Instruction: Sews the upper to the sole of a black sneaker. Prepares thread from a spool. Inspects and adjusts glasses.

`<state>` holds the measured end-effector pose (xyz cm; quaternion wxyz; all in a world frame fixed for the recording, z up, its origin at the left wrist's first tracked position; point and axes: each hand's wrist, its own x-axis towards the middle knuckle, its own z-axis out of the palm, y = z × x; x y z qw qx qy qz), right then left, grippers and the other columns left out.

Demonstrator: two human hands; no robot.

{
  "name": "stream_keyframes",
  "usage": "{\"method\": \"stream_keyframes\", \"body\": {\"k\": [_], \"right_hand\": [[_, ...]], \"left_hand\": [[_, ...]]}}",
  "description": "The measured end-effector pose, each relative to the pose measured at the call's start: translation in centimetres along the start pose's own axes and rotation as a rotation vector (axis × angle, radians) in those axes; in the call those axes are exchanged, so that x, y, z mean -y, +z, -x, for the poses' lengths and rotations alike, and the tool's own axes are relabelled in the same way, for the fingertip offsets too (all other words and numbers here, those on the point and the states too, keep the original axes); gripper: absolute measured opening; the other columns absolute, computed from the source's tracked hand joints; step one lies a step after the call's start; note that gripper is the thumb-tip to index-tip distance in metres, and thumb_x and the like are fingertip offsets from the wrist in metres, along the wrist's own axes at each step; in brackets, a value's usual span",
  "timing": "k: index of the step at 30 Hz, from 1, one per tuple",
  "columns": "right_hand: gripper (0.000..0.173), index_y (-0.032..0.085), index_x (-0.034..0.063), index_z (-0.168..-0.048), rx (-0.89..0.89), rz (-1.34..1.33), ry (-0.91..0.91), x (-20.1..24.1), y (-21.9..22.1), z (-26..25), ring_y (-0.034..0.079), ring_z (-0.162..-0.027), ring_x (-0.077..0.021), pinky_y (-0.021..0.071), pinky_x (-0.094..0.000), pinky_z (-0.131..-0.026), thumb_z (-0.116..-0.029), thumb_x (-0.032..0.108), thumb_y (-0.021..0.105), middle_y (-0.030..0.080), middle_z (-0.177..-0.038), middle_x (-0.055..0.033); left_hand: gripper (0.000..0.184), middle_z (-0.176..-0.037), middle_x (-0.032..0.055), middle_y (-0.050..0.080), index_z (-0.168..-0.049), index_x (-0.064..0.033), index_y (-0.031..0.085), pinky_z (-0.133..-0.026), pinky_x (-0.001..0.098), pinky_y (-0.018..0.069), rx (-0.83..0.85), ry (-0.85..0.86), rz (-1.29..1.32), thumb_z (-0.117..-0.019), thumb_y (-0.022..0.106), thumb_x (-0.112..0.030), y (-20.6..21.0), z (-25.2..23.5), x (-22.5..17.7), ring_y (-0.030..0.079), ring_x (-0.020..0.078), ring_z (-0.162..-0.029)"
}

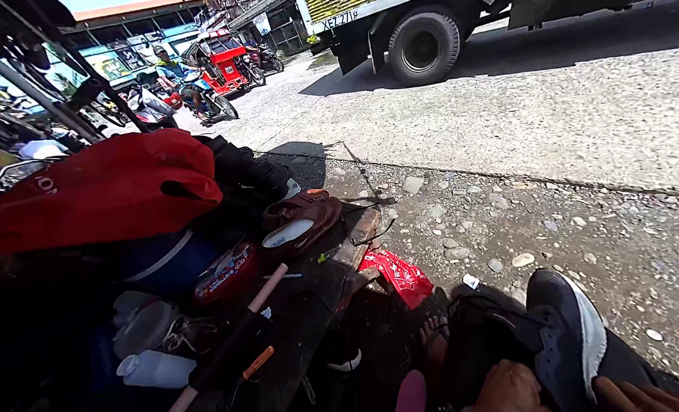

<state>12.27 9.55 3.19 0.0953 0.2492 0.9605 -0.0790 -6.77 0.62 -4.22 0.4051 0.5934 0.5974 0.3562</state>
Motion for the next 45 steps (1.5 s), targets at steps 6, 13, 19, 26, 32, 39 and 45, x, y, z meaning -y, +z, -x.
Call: {"method": "stream_keyframes", "body": {"k": [6,13,19,26,32,39,45], "right_hand": [[0.034,0.060,0.0051,-0.078,-0.425,0.108,0.063,0.2,2.3,0.7,0.059,-0.046,-0.0307,0.0438,-0.0423,-0.039,-0.0959,0.034,0.054,0.051,-0.055,-0.0092],[0.042,0.062,0.0082,-0.079,-0.372,-0.064,0.322,-1.1,2.6,4.2,0.059,-0.050,-0.0269,0.0401,-0.0427,-0.042,-0.1001,0.043,0.051,0.052,-0.056,-0.0062],[0.049,0.063,0.0117,-0.089,-0.282,-0.777,0.394,-0.8,5.9,4.4,0.052,-0.059,-0.0116,0.0425,-0.0356,-0.055,-0.0970,0.060,0.059,0.052,-0.066,0.0021],[0.021,0.075,0.0027,-0.101,-0.641,-1.039,0.210,0.5,7.9,2.3,0.064,-0.086,-0.0035,0.0533,-0.0198,-0.076,-0.1011,0.022,0.065,0.070,-0.095,-0.0031],[0.024,0.072,0.0090,-0.095,-0.713,-1.503,0.090,-0.1,5.2,5.6,0.061,-0.070,-0.0001,0.0521,-0.0159,-0.060,-0.1040,0.027,0.059,0.070,-0.095,0.0022],[0.024,0.071,0.0100,-0.095,-0.718,-1.785,-0.057,1.3,4.0,6.9,0.064,-0.069,-0.0014,0.0535,-0.0158,-0.060,-0.1035,0.028,0.059,0.070,-0.095,0.0012],[0.022,0.060,0.0174,-0.094,-0.495,-1.720,0.027,0.1,3.7,7.4,0.055,-0.061,0.0028,0.0447,-0.0127,-0.051,-0.0987,0.037,0.067,0.061,-0.081,0.0076]], "left_hand": [[0.008,-0.070,0.0087,0.063,-0.074,-0.0006,0.063,-0.063,0.0429,0.0518,-0.011,-0.075,0.071,-0.0795,0.066,-0.006,-0.4,0.4,-0.2,0.064,0.0195,-0.068],[0.008,-0.080,0.0012,0.072,-0.083,-0.0047,0.072,-0.075,0.0230,0.0570,-0.130,0.122,0.066,-0.0828,0.064,-0.005,0.7,0.6,1.3,0.070,0.0023,-0.080],[0.009,-0.078,0.0002,0.072,-0.081,-0.0072,0.072,-0.074,0.0241,0.0568,-0.140,0.119,0.004,-0.0838,0.064,-0.009,1.1,0.6,1.4,0.069,0.0025,-0.079],[0.009,-0.085,0.0018,0.074,-0.087,-0.0044,0.073,-0.080,0.0218,0.0570,-0.137,0.161,0.068,-0.0850,0.064,-0.006,1.2,0.6,1.5,0.070,0.0020,-0.085],[0.009,-0.084,0.0011,0.073,-0.088,-0.0042,0.072,-0.080,0.0213,0.0567,-0.148,0.145,0.075,-0.0857,0.063,-0.007,0.9,0.7,1.5,0.070,0.0011,-0.084],[0.008,-0.081,-0.0002,0.072,-0.084,-0.0020,0.070,-0.079,0.0166,0.0557,-0.218,0.182,0.139,-0.0831,0.062,-0.001,1.6,0.7,1.4,0.069,-0.0025,-0.082],[0.010,-0.077,0.0033,0.072,-0.079,-0.0026,0.071,-0.075,0.0190,0.0550,-0.234,0.213,0.046,-0.0826,0.061,-0.003,1.6,0.7,1.6,0.069,0.0017,-0.079]]}}
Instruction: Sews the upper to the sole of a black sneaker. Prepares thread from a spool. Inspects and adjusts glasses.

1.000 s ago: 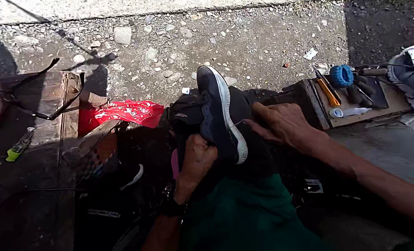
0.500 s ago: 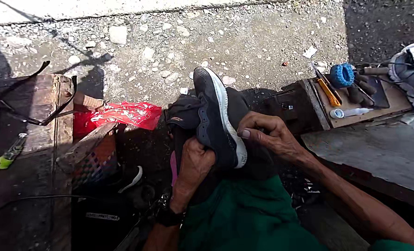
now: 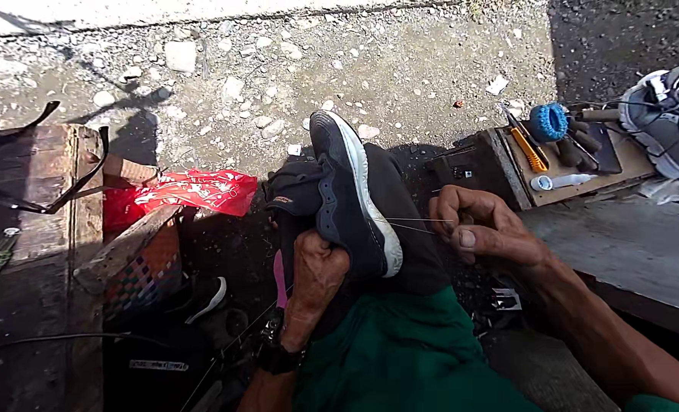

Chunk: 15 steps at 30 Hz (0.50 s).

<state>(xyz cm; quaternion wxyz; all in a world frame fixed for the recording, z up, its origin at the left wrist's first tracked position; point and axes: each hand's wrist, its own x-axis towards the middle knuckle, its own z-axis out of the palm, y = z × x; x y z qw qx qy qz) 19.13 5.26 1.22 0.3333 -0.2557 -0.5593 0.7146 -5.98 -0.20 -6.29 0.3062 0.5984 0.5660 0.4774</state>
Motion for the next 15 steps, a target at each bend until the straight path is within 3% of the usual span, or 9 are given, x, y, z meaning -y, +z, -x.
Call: {"method": "stream_keyframes", "body": {"k": [2,5,8,10,11,15], "right_hand": [[0.020,0.058,0.0167,-0.091,-0.013,0.185,0.043,0.7,0.2,-0.2,0.051,-0.062,0.0044,0.0400,-0.0118,-0.052,-0.0972,0.031,0.069,0.056,-0.077,0.0097],[0.007,0.065,0.0118,-0.100,-0.082,0.543,0.127,0.5,-0.8,-0.8,0.052,-0.064,0.0049,0.0424,-0.0111,-0.055,-0.0953,0.016,0.065,0.059,-0.077,0.0099],[0.013,0.070,0.0075,-0.097,-0.042,0.793,0.034,-0.4,-2.4,-1.5,0.050,-0.063,0.0043,0.0403,-0.0131,-0.056,-0.0981,0.012,0.057,0.060,-0.075,0.0066],[0.022,0.076,0.0105,-0.097,-0.011,1.078,-0.081,-0.8,-2.1,-2.3,0.056,-0.063,-0.0052,0.0444,-0.0241,-0.055,-0.0971,0.015,0.054,0.063,-0.075,0.0020],[0.025,0.078,0.0136,-0.100,-0.001,1.223,-0.138,-1.1,-1.7,-2.8,0.056,-0.059,-0.0107,0.0417,-0.0301,-0.050,-0.0957,0.016,0.053,0.060,-0.072,0.0002],[0.033,0.077,0.0201,-0.120,0.158,1.433,-0.256,-1.7,-0.2,-5.1,0.056,-0.051,-0.0191,0.0383,-0.0364,-0.042,-0.0977,0.020,0.054,0.060,-0.068,-0.0027]], "left_hand": [[0.011,-0.077,0.0038,0.072,-0.078,-0.0029,0.071,-0.074,0.0196,0.0551,-0.016,0.000,-0.026,-0.0830,0.061,-0.003,0.0,0.1,-0.1,0.069,0.0026,-0.078],[0.013,-0.073,0.0054,0.070,-0.077,-0.0036,0.071,-0.068,0.0253,0.0547,-0.063,-0.009,-0.172,-0.0844,0.060,-0.006,-0.4,0.7,-0.4,0.069,0.0078,-0.072],[0.016,-0.070,0.0024,0.067,-0.078,-0.0047,0.071,-0.061,0.0223,0.0508,-0.074,-0.028,-0.222,-0.0871,0.058,-0.006,-1.2,1.3,-0.4,0.063,0.0051,-0.065],[0.016,-0.070,0.0011,0.066,-0.080,-0.0057,0.072,-0.060,0.0211,0.0500,-0.069,-0.041,-0.228,-0.0885,0.058,-0.007,-1.5,1.9,-0.3,0.061,0.0039,-0.063],[0.016,-0.072,0.0008,0.067,-0.082,-0.0061,0.073,-0.061,0.0209,0.0506,-0.065,-0.049,-0.232,-0.0889,0.058,-0.007,-1.6,2.1,-0.3,0.062,0.0036,-0.065],[0.020,-0.079,0.0014,0.072,-0.091,-0.0052,0.077,-0.065,0.0185,0.0530,-0.063,-0.053,-0.222,-0.0886,0.057,-0.005,-2.2,2.8,-0.3,0.065,0.0017,-0.071]]}}
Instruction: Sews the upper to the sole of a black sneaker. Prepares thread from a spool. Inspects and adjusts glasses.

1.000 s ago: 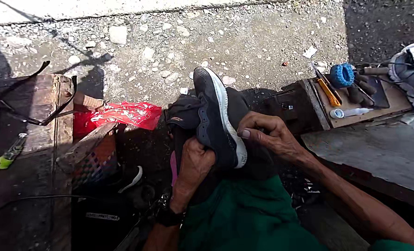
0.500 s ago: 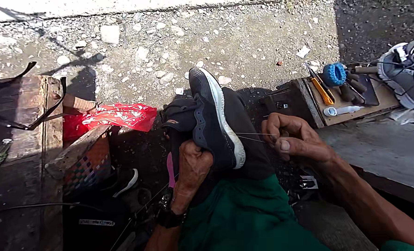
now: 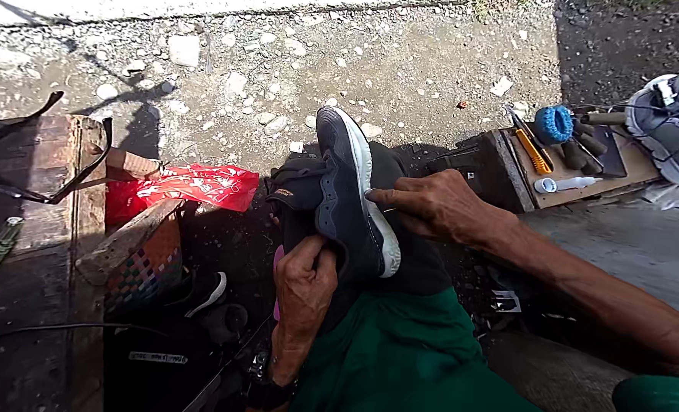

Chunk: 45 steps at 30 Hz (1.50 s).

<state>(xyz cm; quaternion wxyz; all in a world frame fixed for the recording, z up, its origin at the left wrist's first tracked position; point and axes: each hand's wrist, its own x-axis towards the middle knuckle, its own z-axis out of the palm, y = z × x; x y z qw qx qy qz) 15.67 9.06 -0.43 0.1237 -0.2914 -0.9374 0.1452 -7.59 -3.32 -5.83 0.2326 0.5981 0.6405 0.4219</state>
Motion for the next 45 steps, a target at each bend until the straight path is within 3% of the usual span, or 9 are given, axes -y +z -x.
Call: {"method": "stream_keyframes", "body": {"k": [7,14,17,19,21,23,24,32,45], "right_hand": [[0.020,0.069,0.0099,-0.089,0.146,0.048,-0.131,0.5,0.3,-2.1,0.059,-0.055,-0.0210,0.0405,-0.0369,-0.043,-0.0980,0.021,0.054,0.058,-0.070,-0.0043],[0.021,0.073,0.0110,-0.093,0.172,-0.629,0.212,-0.2,0.8,-0.3,0.058,-0.082,-0.0029,0.0472,-0.0213,-0.068,-0.0976,0.026,0.059,0.061,-0.091,0.0018],[0.021,0.073,0.0111,-0.091,0.112,-0.674,0.259,0.1,1.3,0.1,0.056,-0.078,-0.0012,0.0454,-0.0190,-0.066,-0.0981,0.025,0.059,0.059,-0.086,0.0031],[0.021,0.072,0.0106,-0.091,0.107,-0.688,0.279,0.3,1.4,0.2,0.055,-0.074,-0.0009,0.0445,-0.0190,-0.064,-0.0987,0.025,0.059,0.059,-0.082,0.0036],[0.019,0.070,0.0110,-0.089,0.122,-0.700,0.302,0.4,1.3,0.1,0.055,-0.070,0.0003,0.0438,-0.0187,-0.061,-0.0981,0.024,0.060,0.060,-0.079,0.0047],[0.018,0.069,0.0108,-0.086,0.148,-0.717,0.321,0.3,1.3,-0.1,0.053,-0.067,0.0013,0.0419,-0.0176,-0.060,-0.0966,0.022,0.061,0.058,-0.076,0.0058],[0.017,0.068,0.0114,-0.084,0.162,-0.727,0.330,0.3,1.2,-0.2,0.051,-0.064,0.0019,0.0400,-0.0172,-0.057,-0.0962,0.021,0.061,0.056,-0.072,0.0068],[0.024,0.057,0.0141,-0.073,0.268,-0.593,0.291,-0.2,1.2,-1.0,0.042,-0.052,-0.0031,0.0314,-0.0261,-0.049,-0.0938,0.025,0.054,0.042,-0.057,0.0074],[0.027,0.052,0.0127,-0.063,0.103,-0.780,0.251,0.1,3.2,-1.0,0.037,-0.050,0.0041,0.0260,-0.0182,-0.046,-0.0900,0.013,0.055,0.041,-0.054,0.0099]], "left_hand": [[0.028,-0.084,0.0021,0.073,-0.103,-0.0056,0.078,-0.063,0.0186,0.0505,-0.025,-0.010,-0.035,-0.0896,0.053,-0.004,-1.3,1.0,0.3,0.062,0.0019,-0.068],[0.026,-0.073,0.0032,0.065,-0.101,0.0032,0.075,-0.053,0.0141,0.0394,-0.183,-0.251,-0.186,-0.0924,0.052,-0.006,-6.8,5.3,6.5,0.048,-0.0035,-0.057],[0.028,-0.085,0.0163,0.071,-0.110,-0.0006,0.075,-0.064,0.0497,0.0482,-0.087,-0.456,-0.431,-0.0957,0.053,-0.011,-8.3,6.4,9.1,0.063,0.0265,-0.070],[0.032,-0.112,0.0255,0.070,-0.125,-0.0015,0.071,-0.086,0.0726,0.0455,0.063,-0.498,-0.486,-0.0999,0.055,-0.014,-8.2,5.7,8.0,0.065,0.0488,-0.105],[0.032,-0.122,0.0226,0.068,-0.121,-0.0011,0.072,-0.095,0.0582,0.0472,0.010,-0.276,-0.411,-0.0978,0.057,-0.018,-6.8,3.9,4.7,0.062,0.0407,-0.116],[0.023,-0.114,0.0122,0.072,-0.109,-0.0026,0.076,-0.091,0.0287,0.0561,-0.059,-0.065,-0.110,-0.0977,0.061,-0.015,-4.6,1.6,0.8,0.067,0.0167,-0.107],[0.019,-0.111,0.0114,0.073,-0.105,-0.0006,0.077,-0.091,0.0252,0.0574,-0.033,-0.002,0.064,-0.0971,0.062,-0.010,-3.3,0.4,-0.5,0.069,0.0134,-0.104],[0.012,-0.088,-0.0032,0.073,-0.093,-0.0041,0.071,-0.082,0.0185,0.0570,0.380,-0.094,0.417,-0.0915,0.059,-0.002,-0.2,-3.6,-0.3,0.068,-0.0025,-0.086],[0.013,-0.089,-0.0064,0.074,-0.091,-0.0038,0.070,-0.085,0.0185,0.0579,0.267,-0.055,0.533,-0.0834,0.064,0.005,0.8,-3.5,-0.1,0.069,-0.0031,-0.089]]}}
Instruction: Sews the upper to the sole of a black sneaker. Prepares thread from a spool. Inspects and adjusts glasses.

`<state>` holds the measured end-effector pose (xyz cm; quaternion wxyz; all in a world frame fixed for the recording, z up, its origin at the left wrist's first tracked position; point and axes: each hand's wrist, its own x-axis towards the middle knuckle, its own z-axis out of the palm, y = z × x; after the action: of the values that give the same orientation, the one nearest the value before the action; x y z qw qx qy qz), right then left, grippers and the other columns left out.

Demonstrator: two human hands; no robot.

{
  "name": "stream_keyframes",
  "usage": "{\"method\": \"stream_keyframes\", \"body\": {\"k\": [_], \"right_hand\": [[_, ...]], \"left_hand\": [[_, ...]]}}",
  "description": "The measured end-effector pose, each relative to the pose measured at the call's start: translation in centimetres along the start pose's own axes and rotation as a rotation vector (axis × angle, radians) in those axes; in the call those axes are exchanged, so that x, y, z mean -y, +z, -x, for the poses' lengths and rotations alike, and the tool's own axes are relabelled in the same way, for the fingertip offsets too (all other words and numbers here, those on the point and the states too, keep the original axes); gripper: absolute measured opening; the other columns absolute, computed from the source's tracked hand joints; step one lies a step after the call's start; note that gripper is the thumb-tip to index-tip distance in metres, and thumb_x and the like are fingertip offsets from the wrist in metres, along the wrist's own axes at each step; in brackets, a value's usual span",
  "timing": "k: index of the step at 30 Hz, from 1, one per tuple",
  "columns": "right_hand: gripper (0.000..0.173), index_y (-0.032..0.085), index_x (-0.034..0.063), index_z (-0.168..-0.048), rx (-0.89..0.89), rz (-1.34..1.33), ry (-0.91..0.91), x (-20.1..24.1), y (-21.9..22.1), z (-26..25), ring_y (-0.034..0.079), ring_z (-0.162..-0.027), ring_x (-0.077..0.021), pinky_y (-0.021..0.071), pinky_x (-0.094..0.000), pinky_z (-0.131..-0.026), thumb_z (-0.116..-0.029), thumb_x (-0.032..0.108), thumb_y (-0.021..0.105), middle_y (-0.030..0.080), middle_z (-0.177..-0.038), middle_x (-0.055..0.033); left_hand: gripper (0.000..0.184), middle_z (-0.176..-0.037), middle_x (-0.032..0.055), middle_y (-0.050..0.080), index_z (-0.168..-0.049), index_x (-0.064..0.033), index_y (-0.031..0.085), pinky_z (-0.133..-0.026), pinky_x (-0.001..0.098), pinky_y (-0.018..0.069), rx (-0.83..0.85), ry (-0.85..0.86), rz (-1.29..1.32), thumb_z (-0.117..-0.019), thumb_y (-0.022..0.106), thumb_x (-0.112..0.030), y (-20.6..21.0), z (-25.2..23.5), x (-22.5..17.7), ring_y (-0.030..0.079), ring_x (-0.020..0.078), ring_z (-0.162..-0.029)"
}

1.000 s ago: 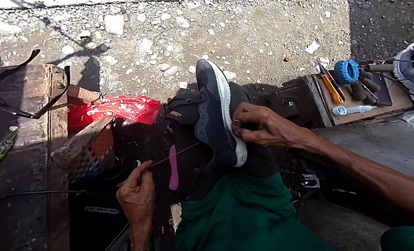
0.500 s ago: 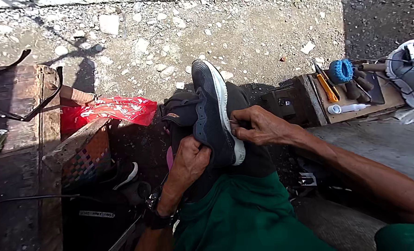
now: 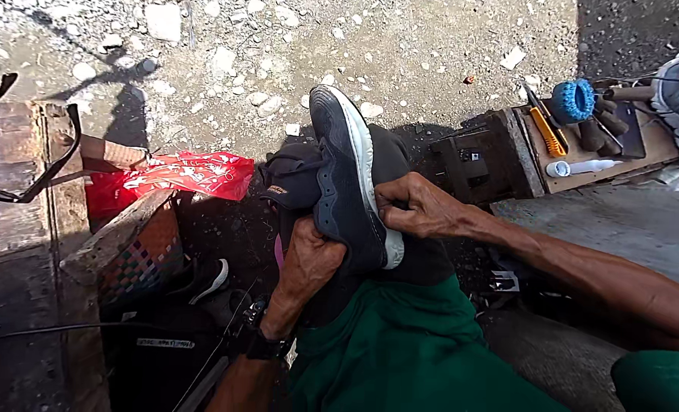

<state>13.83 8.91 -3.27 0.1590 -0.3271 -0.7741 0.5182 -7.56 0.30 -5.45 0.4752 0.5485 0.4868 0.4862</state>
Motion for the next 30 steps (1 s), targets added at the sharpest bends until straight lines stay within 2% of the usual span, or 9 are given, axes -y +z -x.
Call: {"method": "stream_keyframes", "body": {"k": [4,7,9,11,13,15,16,19,30], "right_hand": [[0.026,0.056,0.0130,-0.072,0.086,0.182,0.084,0.9,-1.4,0.3,0.043,-0.052,-0.0030,0.0316,-0.0252,-0.048,-0.0955,0.023,0.055,0.042,-0.057,0.0066],[0.018,0.063,0.0135,-0.103,0.073,0.319,0.137,1.9,-4.5,1.4,0.054,-0.060,-0.0052,0.0463,-0.0259,-0.055,-0.1016,0.031,0.058,0.055,-0.071,0.0047],[0.030,0.063,0.0122,-0.128,0.026,0.366,0.091,2.6,-6.1,2.4,0.057,-0.068,-0.0039,0.0511,-0.0229,-0.062,-0.1005,0.021,0.055,0.061,-0.085,0.0042],[0.039,0.061,0.0111,-0.138,0.010,0.321,0.033,3.3,-6.2,3.2,0.058,-0.069,-0.0003,0.0515,-0.0176,-0.062,-0.1002,0.021,0.060,0.066,-0.088,0.0050],[0.033,0.066,0.0105,-0.129,0.032,0.242,-0.004,3.4,-4.8,3.7,0.061,-0.071,0.0012,0.0519,-0.0159,-0.064,-0.1003,0.025,0.064,0.069,-0.089,0.0044],[0.030,0.072,0.0099,-0.123,0.049,0.245,-0.034,3.0,-3.2,3.8,0.064,-0.078,-0.0032,0.0537,-0.0222,-0.071,-0.1024,0.029,0.061,0.072,-0.094,0.0005],[0.031,0.074,0.0116,-0.120,0.035,0.289,-0.041,2.7,-2.5,3.7,0.063,-0.078,-0.0061,0.0526,-0.0261,-0.069,-0.1042,0.032,0.057,0.071,-0.092,-0.0002],[0.033,0.077,0.0150,-0.114,-0.020,0.401,-0.052,2.6,-1.5,3.3,0.065,-0.076,-0.0097,0.0517,-0.0303,-0.065,-0.1069,0.033,0.050,0.070,-0.089,-0.0002],[0.028,0.077,0.0167,-0.107,-0.048,0.538,-0.040,3.0,-1.1,2.6,0.067,-0.073,-0.0137,0.0502,-0.0359,-0.058,-0.1010,0.026,0.052,0.069,-0.085,0.0004]], "left_hand": [[0.015,-0.094,-0.0059,0.073,-0.098,-0.0022,0.069,-0.088,0.0182,0.0566,0.147,-0.023,0.013,-0.0888,0.058,0.004,-0.9,0.0,0.0,0.068,-0.0039,-0.093],[0.026,-0.103,-0.0060,0.073,-0.109,-0.0100,0.068,-0.090,0.0238,0.0568,0.351,-0.255,0.363,-0.0908,0.055,0.003,-2.6,0.3,-1.0,0.068,0.0016,-0.098],[0.030,-0.103,-0.0038,0.074,-0.108,-0.0124,0.069,-0.088,0.0254,0.0572,0.365,-0.324,0.592,-0.0823,0.061,0.001,-2.5,0.6,-1.1,0.069,0.0043,-0.096],[0.030,-0.107,-0.0002,0.074,-0.113,-0.0078,0.067,-0.091,0.0274,0.0574,0.294,-0.317,0.613,-0.0836,0.069,-0.003,-1.6,1.0,-1.5,0.070,0.0078,-0.100],[0.028,-0.104,0.0064,0.075,-0.114,0.0003,0.066,-0.091,0.0311,0.0601,0.115,-0.311,0.532,-0.0880,0.075,-0.003,0.1,1.3,-2.3,0.072,0.0136,-0.098],[0.017,-0.095,0.0082,0.076,-0.105,0.0024,0.069,-0.084,0.0301,0.0617,-0.060,-0.322,0.433,-0.0880,0.072,0.003,1.6,1.4,-2.8,0.073,0.0139,-0.088],[0.014,-0.093,0.0083,0.076,-0.101,0.0023,0.070,-0.082,0.0293,0.0617,-0.104,-0.320,0.402,-0.0879,0.070,0.004,2.0,1.4,-2.9,0.073,0.0135,-0.086],[0.011,-0.088,0.0081,0.076,-0.097,0.0016,0.071,-0.079,0.0279,0.0613,-0.162,-0.303,0.366,-0.0864,0.069,0.005,2.5,1.6,-2.8,0.073,0.0128,-0.083],[0.011,-0.086,0.0082,0.075,-0.095,0.0018,0.071,-0.076,0.0276,0.0613,-0.214,-0.281,0.332,-0.0847,0.069,0.006,3.1,1.6,-2.6,0.073,0.0128,-0.080]]}}
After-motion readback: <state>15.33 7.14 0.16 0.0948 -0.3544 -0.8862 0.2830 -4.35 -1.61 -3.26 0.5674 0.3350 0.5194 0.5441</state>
